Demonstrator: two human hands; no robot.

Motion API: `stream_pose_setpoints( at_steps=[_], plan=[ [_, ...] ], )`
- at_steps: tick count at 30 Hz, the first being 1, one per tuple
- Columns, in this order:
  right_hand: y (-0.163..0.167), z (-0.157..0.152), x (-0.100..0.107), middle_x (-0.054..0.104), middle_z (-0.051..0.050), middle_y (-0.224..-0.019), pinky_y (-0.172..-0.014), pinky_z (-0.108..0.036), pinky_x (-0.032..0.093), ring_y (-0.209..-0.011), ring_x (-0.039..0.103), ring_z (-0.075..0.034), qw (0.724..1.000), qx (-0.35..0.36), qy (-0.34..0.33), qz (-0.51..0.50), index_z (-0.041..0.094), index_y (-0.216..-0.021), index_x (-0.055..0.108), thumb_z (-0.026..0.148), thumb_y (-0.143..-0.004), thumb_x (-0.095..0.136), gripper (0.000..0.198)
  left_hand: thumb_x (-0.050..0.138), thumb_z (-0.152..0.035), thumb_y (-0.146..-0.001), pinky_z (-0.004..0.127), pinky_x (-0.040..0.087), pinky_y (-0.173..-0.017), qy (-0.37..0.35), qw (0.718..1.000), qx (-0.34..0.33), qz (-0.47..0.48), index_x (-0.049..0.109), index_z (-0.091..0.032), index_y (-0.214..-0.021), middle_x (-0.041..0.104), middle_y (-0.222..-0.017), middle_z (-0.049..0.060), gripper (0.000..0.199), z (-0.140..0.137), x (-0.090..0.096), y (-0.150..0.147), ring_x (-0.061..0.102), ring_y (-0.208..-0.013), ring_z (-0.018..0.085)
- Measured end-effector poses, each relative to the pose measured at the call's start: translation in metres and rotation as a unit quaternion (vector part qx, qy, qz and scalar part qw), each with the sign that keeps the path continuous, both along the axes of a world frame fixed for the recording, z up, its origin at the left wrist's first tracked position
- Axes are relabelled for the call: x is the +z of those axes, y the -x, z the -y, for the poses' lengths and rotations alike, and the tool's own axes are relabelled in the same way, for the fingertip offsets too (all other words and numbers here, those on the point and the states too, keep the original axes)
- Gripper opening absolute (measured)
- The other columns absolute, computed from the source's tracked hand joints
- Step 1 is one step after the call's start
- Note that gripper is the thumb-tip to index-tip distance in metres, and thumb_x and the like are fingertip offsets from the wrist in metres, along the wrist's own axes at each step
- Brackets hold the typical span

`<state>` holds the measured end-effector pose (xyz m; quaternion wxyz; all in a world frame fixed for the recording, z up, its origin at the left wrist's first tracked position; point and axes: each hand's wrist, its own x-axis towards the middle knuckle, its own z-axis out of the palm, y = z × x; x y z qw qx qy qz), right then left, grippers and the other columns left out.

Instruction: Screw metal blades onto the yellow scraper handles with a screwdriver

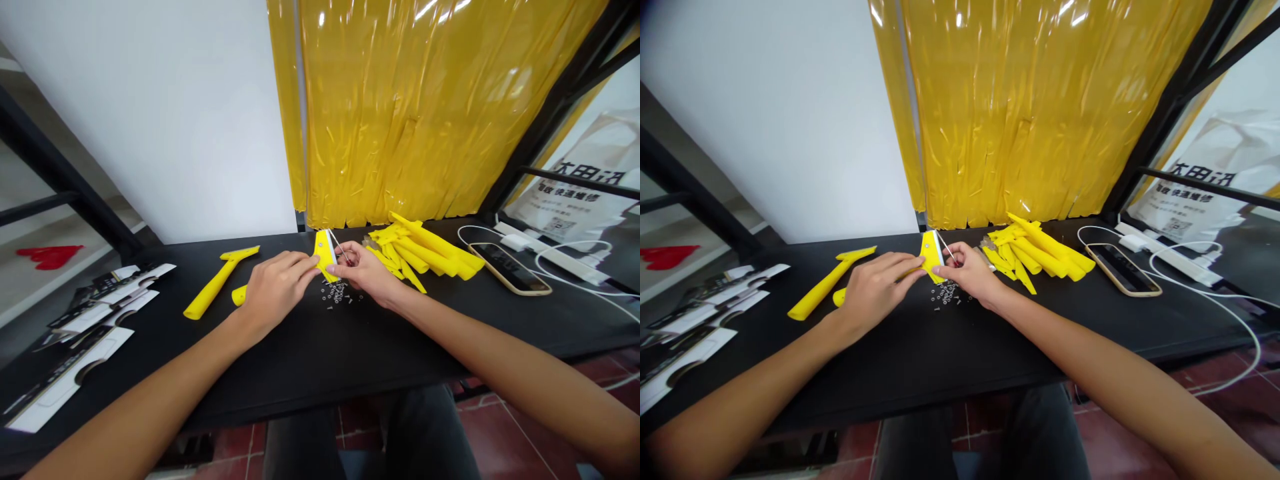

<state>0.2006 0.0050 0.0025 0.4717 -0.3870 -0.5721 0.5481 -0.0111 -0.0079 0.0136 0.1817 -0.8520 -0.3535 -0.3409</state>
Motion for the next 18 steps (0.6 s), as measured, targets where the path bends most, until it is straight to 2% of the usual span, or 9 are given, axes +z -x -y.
stream_pose_setpoints(
  at_steps=[2, 5, 11, 16, 18],
  plan=[
    [-0.0012, 0.0012, 0.0026, 0.051, 0.006, -0.069, -0.041, -0.024, 0.015, -0.046, 0.027, -0.005, 0.998, 0.031, 0.045, 0.015, 0.02, -0.096, 0.06, 0.033, -0.068, 0.083, 0.038, 0.06, -0.03, -0.096, 0.033, 0.054, -0.075, -0.001, 1.0, -0.001, -0.007, 0.074, -0.021, -0.108, 0.076, -0.102, 0.004, 0.02, 0.0005, 0.0003, -0.0002, 0.069, -0.087, 0.02],
    [-0.0013, 0.0028, 0.0059, 0.052, 0.005, -0.067, -0.04, -0.025, 0.011, -0.044, 0.024, -0.004, 0.996, 0.055, 0.059, 0.03, 0.018, -0.089, 0.065, 0.035, -0.07, 0.081, 0.03, 0.059, -0.03, -0.097, 0.034, 0.054, -0.075, 0.0, 1.0, -0.004, -0.013, 0.073, -0.021, -0.11, 0.076, -0.103, 0.004, 0.021, 0.0006, 0.0006, -0.0002, 0.068, -0.087, 0.02],
    [0.0035, 0.0055, 0.0064, 0.044, 0.008, -0.059, -0.04, -0.024, 0.011, -0.044, 0.023, -0.004, 0.999, 0.025, 0.041, 0.0, 0.018, -0.081, 0.061, 0.034, -0.067, 0.085, 0.031, 0.06, -0.031, -0.096, 0.033, 0.054, -0.072, 0.002, 1.0, 0.019, -0.013, 0.073, -0.021, -0.111, 0.077, -0.102, 0.004, 0.022, 0.0021, -0.0011, -0.0009, 0.07, -0.086, 0.02],
    [0.003, 0.0059, 0.0007, 0.03, 0.012, -0.05, -0.04, -0.023, 0.009, -0.041, 0.016, -0.004, 0.995, 0.046, 0.08, -0.03, 0.02, -0.081, 0.055, 0.037, -0.072, 0.081, 0.032, 0.058, -0.033, -0.097, 0.032, 0.053, -0.069, 0.029, 0.998, 0.055, -0.011, 0.073, -0.022, -0.112, 0.077, -0.102, 0.005, 0.023, 0.0046, -0.0044, -0.004, 0.072, -0.086, 0.021],
    [0.0026, 0.0059, -0.0012, 0.029, 0.012, -0.05, -0.04, -0.023, 0.008, -0.041, 0.016, -0.004, 0.994, 0.054, 0.087, -0.039, 0.021, -0.08, 0.054, 0.036, -0.073, 0.081, 0.032, 0.057, -0.034, -0.098, 0.032, 0.053, -0.067, 0.037, 0.997, 0.063, -0.022, 0.072, -0.023, -0.113, 0.077, -0.102, 0.004, 0.024, 0.0054, -0.0051, -0.0053, 0.072, -0.086, 0.021]
  ],
)
